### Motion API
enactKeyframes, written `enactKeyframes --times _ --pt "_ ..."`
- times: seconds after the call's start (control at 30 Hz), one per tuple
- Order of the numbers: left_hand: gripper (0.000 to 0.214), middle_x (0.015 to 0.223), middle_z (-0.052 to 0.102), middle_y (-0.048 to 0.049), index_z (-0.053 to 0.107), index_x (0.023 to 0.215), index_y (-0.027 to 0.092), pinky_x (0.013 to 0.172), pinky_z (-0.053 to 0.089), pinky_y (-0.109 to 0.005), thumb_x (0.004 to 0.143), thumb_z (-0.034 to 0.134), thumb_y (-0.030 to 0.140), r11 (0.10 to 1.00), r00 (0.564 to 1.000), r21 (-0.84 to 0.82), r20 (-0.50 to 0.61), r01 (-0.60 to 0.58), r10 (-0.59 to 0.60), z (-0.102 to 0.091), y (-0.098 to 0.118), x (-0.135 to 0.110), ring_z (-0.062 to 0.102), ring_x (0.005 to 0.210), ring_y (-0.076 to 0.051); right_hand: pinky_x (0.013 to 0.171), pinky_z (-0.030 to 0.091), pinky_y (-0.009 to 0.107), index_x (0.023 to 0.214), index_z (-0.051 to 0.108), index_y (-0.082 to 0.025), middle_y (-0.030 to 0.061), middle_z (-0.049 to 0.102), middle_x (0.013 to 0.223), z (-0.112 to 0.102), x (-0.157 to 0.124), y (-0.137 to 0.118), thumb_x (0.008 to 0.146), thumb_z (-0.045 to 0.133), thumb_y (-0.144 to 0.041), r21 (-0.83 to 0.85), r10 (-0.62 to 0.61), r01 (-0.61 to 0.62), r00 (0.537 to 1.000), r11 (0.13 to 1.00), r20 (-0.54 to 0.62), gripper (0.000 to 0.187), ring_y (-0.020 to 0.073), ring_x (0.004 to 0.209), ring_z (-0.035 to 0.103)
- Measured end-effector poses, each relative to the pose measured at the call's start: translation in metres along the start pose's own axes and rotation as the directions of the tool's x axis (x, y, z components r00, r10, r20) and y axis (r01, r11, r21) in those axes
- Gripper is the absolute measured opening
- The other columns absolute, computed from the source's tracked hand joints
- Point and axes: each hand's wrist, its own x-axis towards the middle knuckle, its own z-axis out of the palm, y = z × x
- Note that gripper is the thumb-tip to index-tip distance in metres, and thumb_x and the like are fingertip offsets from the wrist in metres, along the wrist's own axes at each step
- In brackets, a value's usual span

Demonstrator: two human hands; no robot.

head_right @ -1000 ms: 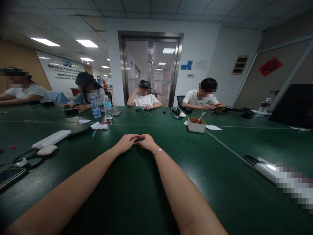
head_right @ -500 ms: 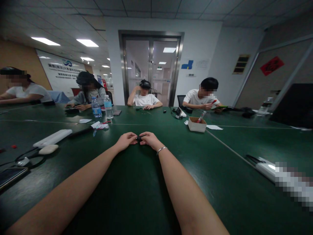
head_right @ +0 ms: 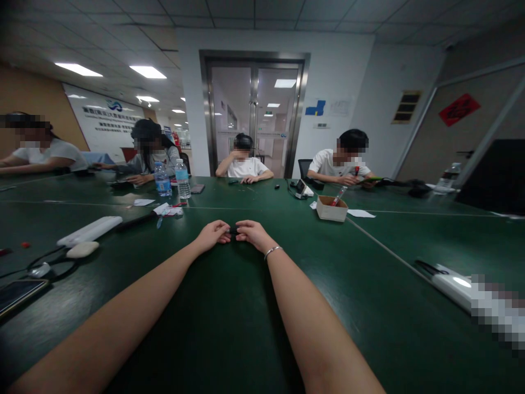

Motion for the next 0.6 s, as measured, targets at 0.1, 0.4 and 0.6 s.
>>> enactKeyframes --times 0.1,0.4,0.6 --pt "0.02 0.061 0.061 -0.0024 0.05 0.089 0.014 0.049 0.047 -0.021 0.085 0.044 0.033 0.998 1.0 0.061 0.005 -0.002 0.002 0.0 0.002 0.001 0.06 0.051 -0.011 0.058 0.055 0.021 0.094 0.058 -0.008 0.0062 0.062 0.075 -0.001 0.001 0.0 0.076 0.053 0.004 0.016 -0.01 0.01 1.0 1.0 0.019 0.022 0.0106 0.055 0.062" --pt "0.027 0.053 0.058 -0.0015 0.052 0.081 0.013 0.041 0.037 -0.017 0.086 0.038 0.036 0.961 0.999 0.274 -0.033 0.045 -0.037 0.004 -0.002 0.015 0.049 0.04 -0.008 0.059 0.056 0.021 0.089 0.059 -0.011 0.0053 0.061 0.08 -0.003 0.0 0.003 0.077 0.058 -0.002 0.027 -0.084 0.084 0.996 0.996 -0.005 0.015 0.01 0.058 0.061" --pt "0.03 0.063 0.06 -0.0024 0.053 0.088 0.014 0.044 0.039 -0.018 0.084 0.039 0.04 0.97 1.0 0.241 -0.002 -0.016 0.017 0.002 -0.003 0.008 0.051 0.046 -0.008 0.06 0.056 0.021 0.088 0.058 -0.012 0.0049 0.06 0.081 -0.002 0.0 0.002 0.077 0.057 -0.002 0.039 -0.081 0.082 0.996 0.996 -0.031 0.014 0.0096 0.057 0.061"
